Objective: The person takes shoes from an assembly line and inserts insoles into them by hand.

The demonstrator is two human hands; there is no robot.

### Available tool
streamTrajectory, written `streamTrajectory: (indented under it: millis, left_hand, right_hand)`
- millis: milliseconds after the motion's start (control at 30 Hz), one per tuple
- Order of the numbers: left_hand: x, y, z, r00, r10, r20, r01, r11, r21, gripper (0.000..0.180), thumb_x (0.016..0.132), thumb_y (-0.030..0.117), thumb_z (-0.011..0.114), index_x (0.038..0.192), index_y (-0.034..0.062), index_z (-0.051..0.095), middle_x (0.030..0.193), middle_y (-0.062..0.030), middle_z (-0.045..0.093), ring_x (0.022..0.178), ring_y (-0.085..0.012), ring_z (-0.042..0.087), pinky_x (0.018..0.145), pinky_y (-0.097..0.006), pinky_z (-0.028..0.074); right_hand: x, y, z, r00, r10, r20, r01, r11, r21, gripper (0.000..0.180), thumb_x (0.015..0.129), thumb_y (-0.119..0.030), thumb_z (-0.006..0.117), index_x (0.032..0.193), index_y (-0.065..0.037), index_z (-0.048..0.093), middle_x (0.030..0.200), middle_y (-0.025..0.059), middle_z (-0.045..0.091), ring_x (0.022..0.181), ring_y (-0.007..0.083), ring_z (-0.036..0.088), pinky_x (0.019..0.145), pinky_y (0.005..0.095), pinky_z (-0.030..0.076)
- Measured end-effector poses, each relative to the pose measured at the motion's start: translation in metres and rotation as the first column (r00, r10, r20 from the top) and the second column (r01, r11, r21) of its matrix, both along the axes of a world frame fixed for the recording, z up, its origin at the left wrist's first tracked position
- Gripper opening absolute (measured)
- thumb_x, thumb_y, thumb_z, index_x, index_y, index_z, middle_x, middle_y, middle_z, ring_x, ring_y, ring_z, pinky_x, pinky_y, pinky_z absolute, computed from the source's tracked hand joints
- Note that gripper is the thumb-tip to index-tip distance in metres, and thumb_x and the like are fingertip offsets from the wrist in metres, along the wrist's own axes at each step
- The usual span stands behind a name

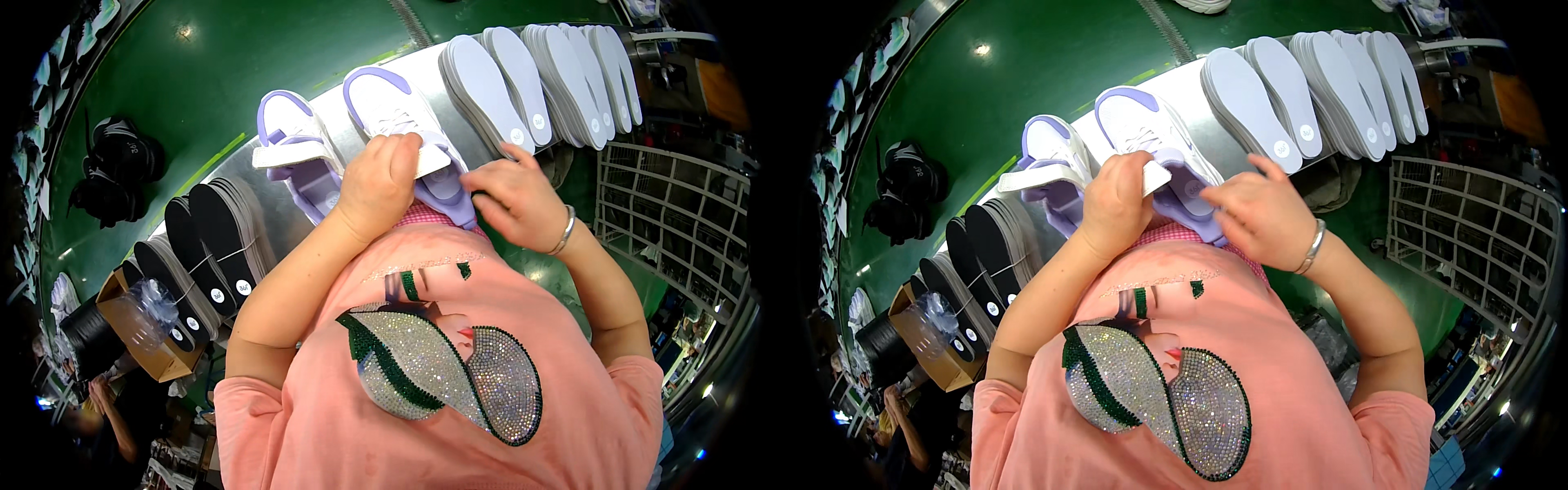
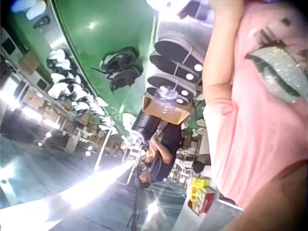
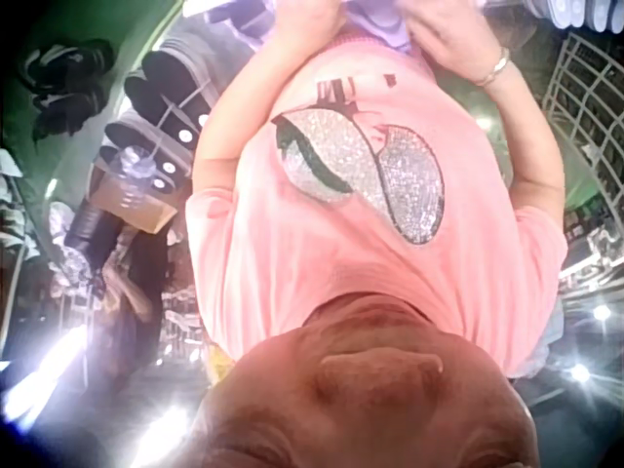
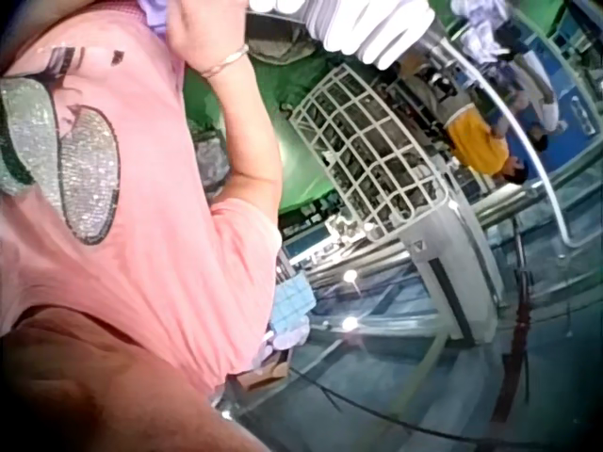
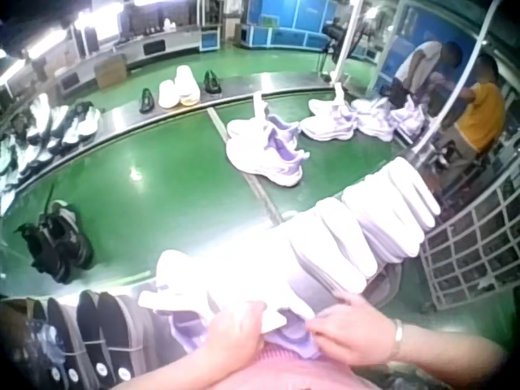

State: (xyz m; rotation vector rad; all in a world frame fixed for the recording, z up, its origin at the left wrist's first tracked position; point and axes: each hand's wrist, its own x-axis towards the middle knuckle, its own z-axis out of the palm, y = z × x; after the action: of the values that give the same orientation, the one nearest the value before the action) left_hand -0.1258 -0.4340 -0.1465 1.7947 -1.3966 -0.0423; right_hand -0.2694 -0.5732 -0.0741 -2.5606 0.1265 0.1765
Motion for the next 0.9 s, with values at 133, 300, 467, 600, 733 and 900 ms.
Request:
streamTrajectory:
  millis: [133, 300, 467, 600, 733, 900]
  left_hand:
    - [0.003, -0.009, -0.012, 0.977, 0.173, -0.125, -0.161, 0.982, 0.102, 0.023, 0.073, 0.004, 0.053, 0.095, 0.0009, 0.048, 0.076, -0.0151, 0.053, 0.069, -0.0331, 0.051, 0.058, -0.034, 0.042]
    - [0.01, -0.035, -0.009, 0.5, 0.189, -0.845, -0.192, 0.976, 0.105, 0.023, 0.081, 0.021, 0.051, 0.081, -0.0015, 0.05, 0.071, -0.0153, 0.057, 0.063, -0.0195, 0.053, 0.059, -0.032, 0.041]
    - [0.02, -0.041, -0.046, 0.46, 0.265, -0.848, -0.222, 0.959, 0.179, 0.026, 0.08, 0.024, 0.052, 0.078, -0.0021, 0.051, 0.07, -0.0126, 0.056, 0.063, -0.0176, 0.05, 0.059, -0.031, 0.04]
    - [0.018, -0.039, -0.039, 0.316, 0.225, -0.922, -0.217, 0.963, 0.16, 0.028, 0.08, 0.026, 0.051, 0.08, -0.0028, 0.052, 0.07, -0.0122, 0.056, 0.064, -0.017, 0.05, 0.06, -0.03, 0.04]
    - [0.016, -0.036, -0.043, 0.258, 0.23, -0.938, -0.242, 0.956, 0.167, 0.03, 0.081, 0.027, 0.05, 0.081, -0.0031, 0.052, 0.073, -0.0136, 0.056, 0.067, -0.0199, 0.052, 0.062, -0.031, 0.04]
    - [0.009, -0.013, 0.0, 0.676, 0.274, -0.684, -0.18, 0.962, 0.208, 0.045, 0.079, 0.023, 0.054, 0.113, -0.002, 0.038, 0.097, -0.0108, 0.053, 0.089, -0.0207, 0.05, 0.076, -0.029, 0.041]
  right_hand:
    - [0.011, 0.014, -0.014, 0.984, 0.165, -0.059, -0.168, 0.985, -0.046, 0.03, 0.07, -0.016, 0.055, 0.098, -0.005, 0.052, 0.084, 0.0078, 0.059, 0.088, 0.0207, 0.054, 0.093, 0.0451, 0.026]
    - [0.043, 0.019, -0.044, 0.735, 0.162, -0.658, -0.287, 0.954, -0.086, 0.031, 0.064, -0.009, 0.054, 0.094, -0.002, 0.054, 0.076, 0.014, 0.06, 0.08, 0.0289, 0.057, 0.091, 0.0462, 0.026]
    - [0.052, 0.019, -0.041, 0.696, 0.207, -0.688, -0.327, 0.944, -0.047, 0.028, 0.06, -0.005, 0.049, 0.087, -0.002, 0.057, 0.081, 0.0164, 0.06, 0.081, 0.0281, 0.058, 0.094, 0.0504, 0.02]
    - [0.05, 0.02, -0.044, 0.709, 0.197, -0.677, -0.298, 0.954, -0.035, 0.027, 0.059, -0.006, 0.049, 0.085, -0.003, 0.058, 0.079, 0.017, 0.06, 0.082, 0.0283, 0.058, 0.094, 0.0518, 0.017]
    - [0.045, 0.022, -0.048, 0.742, 0.232, -0.629, -0.313, 0.949, -0.019, 0.027, 0.06, -0.006, 0.049, 0.085, -0.003, 0.058, 0.078, 0.0172, 0.06, 0.081, 0.0287, 0.058, 0.095, 0.0514, 0.016]
    - [0.038, 0.023, -0.049, 0.816, 0.228, -0.532, -0.321, 0.943, -0.088, 0.015, 0.064, -0.007, 0.048, 0.078, -0.002, 0.05, 0.062, 0.016, 0.057, 0.068, 0.0333, 0.056, 0.088, 0.0511, 0.023]
